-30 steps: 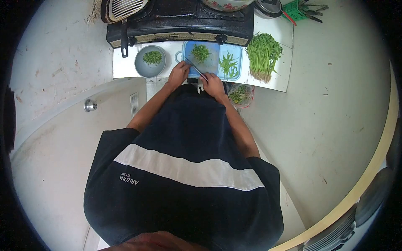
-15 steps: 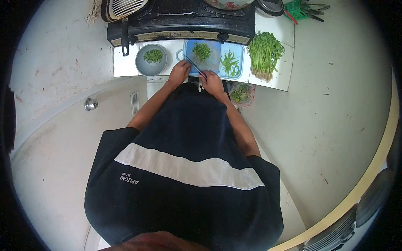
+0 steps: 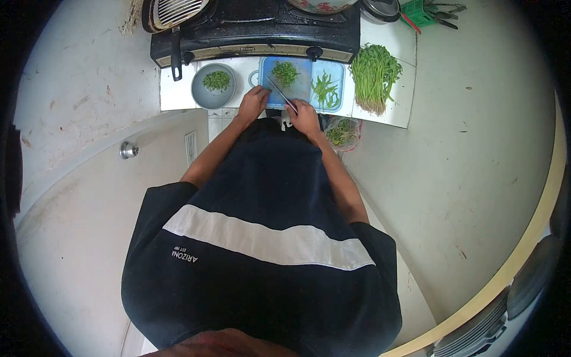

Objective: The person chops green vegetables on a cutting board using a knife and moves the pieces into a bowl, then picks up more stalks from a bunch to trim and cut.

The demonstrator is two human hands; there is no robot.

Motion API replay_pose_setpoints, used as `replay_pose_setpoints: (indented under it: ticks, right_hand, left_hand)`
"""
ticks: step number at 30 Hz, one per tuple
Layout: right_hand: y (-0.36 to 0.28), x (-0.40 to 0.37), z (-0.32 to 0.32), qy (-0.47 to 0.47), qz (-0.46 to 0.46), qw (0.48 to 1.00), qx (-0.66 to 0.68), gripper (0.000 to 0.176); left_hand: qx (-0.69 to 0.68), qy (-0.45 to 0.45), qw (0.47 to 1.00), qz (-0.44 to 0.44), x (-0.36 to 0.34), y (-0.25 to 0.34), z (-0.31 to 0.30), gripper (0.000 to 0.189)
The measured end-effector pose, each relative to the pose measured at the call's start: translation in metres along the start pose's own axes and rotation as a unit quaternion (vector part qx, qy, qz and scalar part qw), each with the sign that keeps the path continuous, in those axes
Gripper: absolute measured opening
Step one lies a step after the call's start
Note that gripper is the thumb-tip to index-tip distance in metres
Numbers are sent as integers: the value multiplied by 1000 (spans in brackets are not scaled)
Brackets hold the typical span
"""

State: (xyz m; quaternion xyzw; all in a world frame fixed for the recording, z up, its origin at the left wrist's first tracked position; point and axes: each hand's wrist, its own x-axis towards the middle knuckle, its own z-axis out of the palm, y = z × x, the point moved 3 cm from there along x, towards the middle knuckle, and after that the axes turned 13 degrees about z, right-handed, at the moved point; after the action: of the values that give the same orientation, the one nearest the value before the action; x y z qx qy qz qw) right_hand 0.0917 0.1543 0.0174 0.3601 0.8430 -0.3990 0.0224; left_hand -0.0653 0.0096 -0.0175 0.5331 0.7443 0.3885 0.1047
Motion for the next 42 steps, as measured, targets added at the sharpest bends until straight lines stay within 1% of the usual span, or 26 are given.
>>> replay_pose_setpoints:
  ticks: [2,5,7,9,12,15,18,20,21,24,26,30,32,35,40,42]
  right_hand:
    - [-3,-2,0,-22,-15,1000,8,31]
    - [-2,-6,4,-24,-38,999,-2,31]
    - [1,-5,9,-21,-38,999,-9,31]
    - [2,-1,12,-18,-37,999,-16,32]
    - [-3,3,17,-24,-34,998,-41,29]
    - [-2,4,18,-17,-26,999,-28,29]
    - [6,-1,12,-5,-41,999,-27,30]
    - [8,-4,5,3,-9,1000,8,31]
    - [8,-3,4,3,-8,1000,7,31]
    - [6,0,4,4,-15,1000,13,29]
    - [4,0,6,-24,-37,999,16,29]
    - [7,-3,12,-16,-64,998,2,29]
    - [4,-3,12,-10,-70,997,-1,29]
    - [-1,2,17,-7,-57,998,-28,29]
    - [3,0,17,-11,-37,999,-35,29]
    - [7,-2,13,-16,-32,999,-37,29]
  left_hand:
    - [5,5,1000,8,0,-1,0,21]
    - [14,12,1000,19,1,1,-1,21]
    - [19,13,999,23,1,1,-2,20]
    - [16,-6,1000,18,2,2,-3,17]
    - [17,2,1000,26,2,6,-5,17]
    - [2,0,1000,16,-1,5,-4,21]
    - [6,2,1000,25,-3,4,-5,23]
    - [-2,-4,1000,14,-2,6,-7,23]
    - [-10,-9,1000,4,-3,5,-6,22]
    - [-1,-15,1000,-8,-3,4,-5,21]
    - [-4,-8,1000,-1,-4,3,-5,21]
    - [7,18,999,27,-2,5,-6,20]
    - [7,15,1000,20,-2,6,-7,20]
    - [6,10,1000,19,-1,8,-8,20]
    - [8,14,1000,19,-3,7,-8,22]
    - [-25,25,999,0,-4,7,-7,23]
